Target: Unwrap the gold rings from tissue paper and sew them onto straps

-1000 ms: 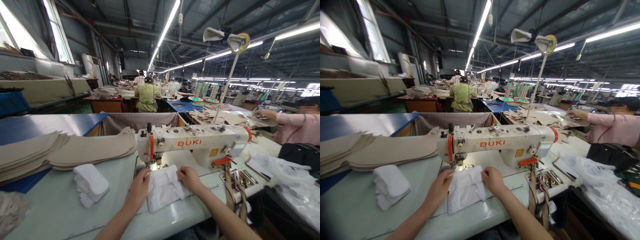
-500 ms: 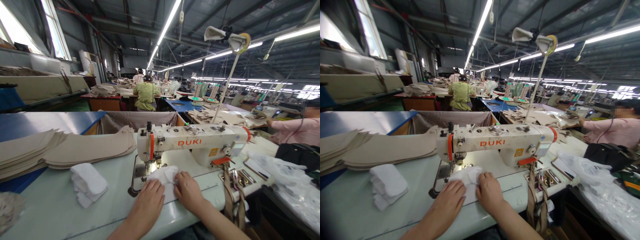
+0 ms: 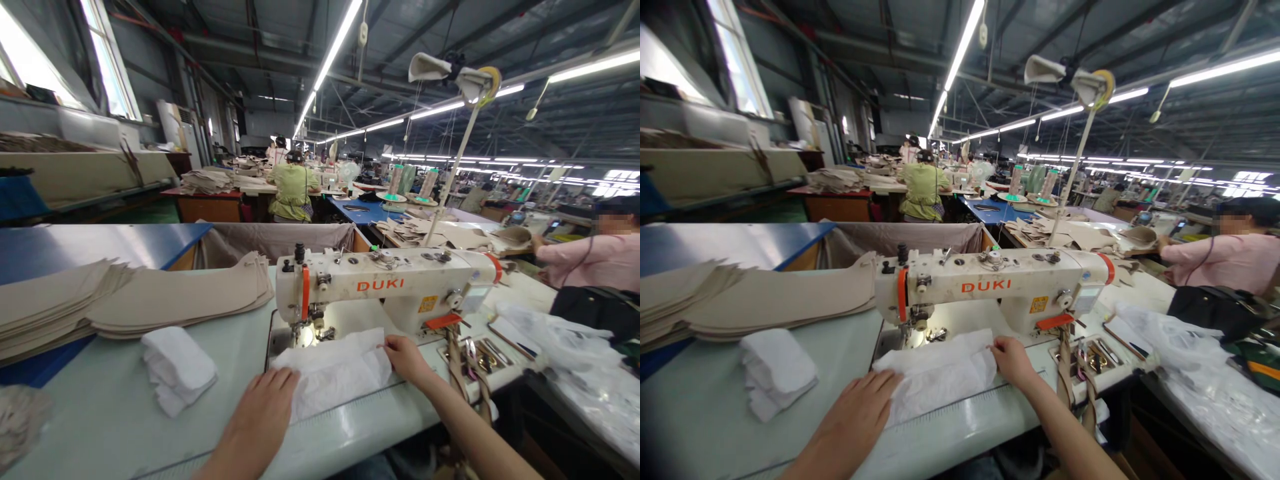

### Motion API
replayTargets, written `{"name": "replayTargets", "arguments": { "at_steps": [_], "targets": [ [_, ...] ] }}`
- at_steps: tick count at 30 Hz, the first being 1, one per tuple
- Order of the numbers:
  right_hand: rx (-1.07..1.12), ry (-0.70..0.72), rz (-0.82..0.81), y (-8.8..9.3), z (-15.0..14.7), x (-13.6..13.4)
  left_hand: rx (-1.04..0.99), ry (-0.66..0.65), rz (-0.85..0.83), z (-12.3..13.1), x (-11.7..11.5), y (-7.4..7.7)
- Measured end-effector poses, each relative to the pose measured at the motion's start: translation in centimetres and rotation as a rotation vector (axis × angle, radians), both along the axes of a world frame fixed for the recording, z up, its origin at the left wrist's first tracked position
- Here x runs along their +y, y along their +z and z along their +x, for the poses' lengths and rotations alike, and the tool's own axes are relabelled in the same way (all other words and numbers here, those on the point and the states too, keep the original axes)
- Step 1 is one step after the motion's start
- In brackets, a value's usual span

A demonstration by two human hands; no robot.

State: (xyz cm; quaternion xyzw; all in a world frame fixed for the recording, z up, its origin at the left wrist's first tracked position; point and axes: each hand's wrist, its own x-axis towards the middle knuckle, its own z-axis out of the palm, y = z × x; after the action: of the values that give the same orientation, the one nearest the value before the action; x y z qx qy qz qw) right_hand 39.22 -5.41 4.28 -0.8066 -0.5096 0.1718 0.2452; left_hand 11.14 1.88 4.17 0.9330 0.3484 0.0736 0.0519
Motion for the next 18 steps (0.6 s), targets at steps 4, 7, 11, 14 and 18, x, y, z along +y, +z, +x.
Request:
{"name": "replayTargets", "arguments": {
  "at_steps": [4,7,11,14,18],
  "targets": [
    [-0.068,-0.029,0.01,-0.5,0.0,-0.2,-0.105,0.038,0.031,-1.0,0.4,-1.5],
    [-0.125,-0.051,0.004,0.2,0.0,-0.1,-0.126,0.043,-0.016,-0.8,0.5,-0.7],
    [-0.177,-0.026,0.051,1.8,-0.7,-0.7,-0.061,0.037,-0.093,0.4,0.2,1.1],
    [-0.226,0.132,0.193,2.2,-2.0,-1.7,-0.052,0.027,-0.136,1.1,0.0,1.3],
    [-0.266,0.225,0.219,1.0,-3.1,-2.7,-0.111,0.074,-0.19,1.2,0.2,0.6]
  ]
}}
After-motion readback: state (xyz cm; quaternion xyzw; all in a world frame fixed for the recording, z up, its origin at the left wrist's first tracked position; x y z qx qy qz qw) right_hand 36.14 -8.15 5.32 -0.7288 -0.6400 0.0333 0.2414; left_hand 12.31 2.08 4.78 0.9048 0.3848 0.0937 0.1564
